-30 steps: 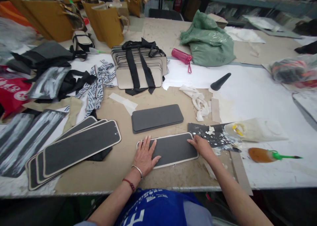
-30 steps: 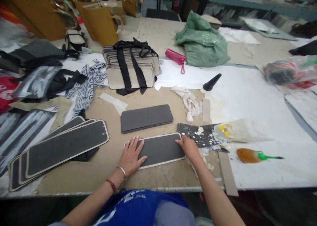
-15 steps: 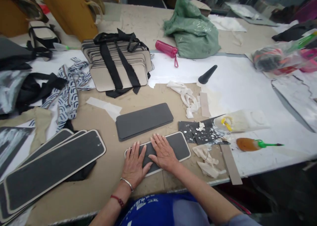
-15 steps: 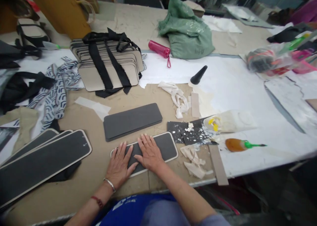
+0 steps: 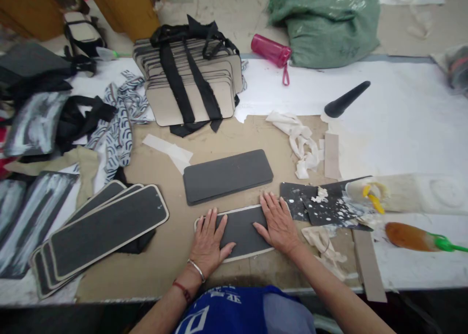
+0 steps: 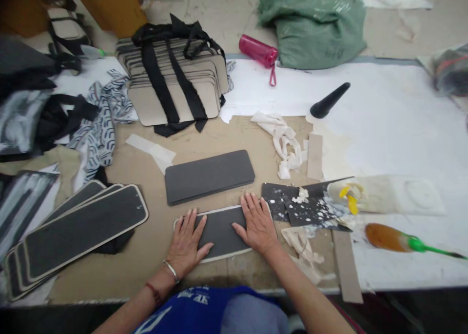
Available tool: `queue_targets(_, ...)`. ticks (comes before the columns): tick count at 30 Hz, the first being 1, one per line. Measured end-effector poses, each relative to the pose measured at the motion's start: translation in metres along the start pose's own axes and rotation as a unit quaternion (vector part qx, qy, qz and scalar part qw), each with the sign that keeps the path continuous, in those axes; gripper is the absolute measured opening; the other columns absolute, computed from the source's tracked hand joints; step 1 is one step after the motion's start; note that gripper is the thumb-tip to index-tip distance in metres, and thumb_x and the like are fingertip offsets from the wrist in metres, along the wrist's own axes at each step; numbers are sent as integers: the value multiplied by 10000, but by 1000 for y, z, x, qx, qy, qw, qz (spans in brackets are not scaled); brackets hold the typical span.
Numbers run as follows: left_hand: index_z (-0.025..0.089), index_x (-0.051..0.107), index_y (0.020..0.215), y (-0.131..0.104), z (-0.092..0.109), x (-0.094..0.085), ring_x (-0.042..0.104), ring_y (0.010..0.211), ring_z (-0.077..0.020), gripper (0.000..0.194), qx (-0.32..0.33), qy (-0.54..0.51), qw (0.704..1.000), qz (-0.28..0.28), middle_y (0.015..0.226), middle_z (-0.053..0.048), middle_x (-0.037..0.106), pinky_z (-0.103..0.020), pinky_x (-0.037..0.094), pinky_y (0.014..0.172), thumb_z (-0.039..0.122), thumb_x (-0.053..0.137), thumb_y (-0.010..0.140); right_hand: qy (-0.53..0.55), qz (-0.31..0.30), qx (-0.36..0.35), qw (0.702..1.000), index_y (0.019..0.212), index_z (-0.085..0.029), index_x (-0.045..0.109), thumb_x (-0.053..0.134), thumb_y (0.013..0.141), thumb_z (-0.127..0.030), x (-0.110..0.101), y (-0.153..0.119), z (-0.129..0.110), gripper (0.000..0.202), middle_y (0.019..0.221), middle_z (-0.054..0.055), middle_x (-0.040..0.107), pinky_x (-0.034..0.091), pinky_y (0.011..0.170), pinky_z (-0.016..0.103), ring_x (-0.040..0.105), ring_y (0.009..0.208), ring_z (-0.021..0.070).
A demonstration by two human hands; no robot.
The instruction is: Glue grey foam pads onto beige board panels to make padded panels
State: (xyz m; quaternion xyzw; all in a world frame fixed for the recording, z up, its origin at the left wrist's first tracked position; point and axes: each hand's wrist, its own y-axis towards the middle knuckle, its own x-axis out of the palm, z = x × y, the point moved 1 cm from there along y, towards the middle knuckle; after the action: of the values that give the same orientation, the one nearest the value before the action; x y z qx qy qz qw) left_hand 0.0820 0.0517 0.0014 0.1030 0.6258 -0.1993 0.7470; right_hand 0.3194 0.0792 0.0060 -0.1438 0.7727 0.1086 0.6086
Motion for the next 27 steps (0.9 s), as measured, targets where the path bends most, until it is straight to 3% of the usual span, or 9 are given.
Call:
queue_targets(8,159,262,1345,-2,-2,-6,158,1320,-292,670,9,-47,999,18,1418,-179,237,-491,243,1036,449,488,785,-37,27,-20,999,1355,-64,226,392,860,-447,2,-1,-2,648,1392,169,262,146,1046,502,134,1304,282)
queue_targets(10,143,233,1350,-8,-6,-10,163,1324,-256,585,-22,-92,994,50,1415,-164,250,-456,268,1040,366,414,840,-37,37,-22,998,1348,-79,247,357,881,-411,2,-1,-2,584,1376,164,299,169,1038,499,168,1297,276)
queue_targets(13,139,281,1319,-23,-11,-18,256,1293,-220,473,-136,-175,967,128,1373,-154,320,-415,302,1036,285,342,873,-23,56,-11,998,1303,-94,334,308,907,-343,0,-5,2,469,1300,159,412,249,1014,455,288,1248,254)
queue_targets(16,143,389,1240,-39,-14,-21,398,1194,-220,420,-266,-280,907,170,1260,-149,429,-400,367,993,306,364,854,-27,72,47,996,1214,-84,433,319,904,-324,-5,-16,11,408,1198,173,488,346,939,416,405,1140,260)
queue_targets(20,126,444,1178,-46,-14,-21,540,1003,-213,460,-401,-425,797,151,1148,-149,505,-370,451,875,340,461,772,-52,87,148,984,1075,-59,518,308,883,-303,-7,-34,21,375,1001,195,544,411,819,412,480,961,283)
queue_targets(24,115,512,1077,-35,-17,-20,597,826,-203,485,-418,-577,692,120,932,-107,628,-338,479,754,386,549,676,-9,94,198,976,999,-61,557,305,851,-353,-6,-39,21,413,875,179,551,419,781,414,484,871,286)
queue_targets(27,123,596,848,-26,-26,-18,600,734,-203,393,-385,-660,640,87,730,-56,650,-316,476,689,421,606,593,66,108,255,959,957,-76,580,333,811,-445,-6,-38,22,468,826,159,565,429,753,403,504,830,278)
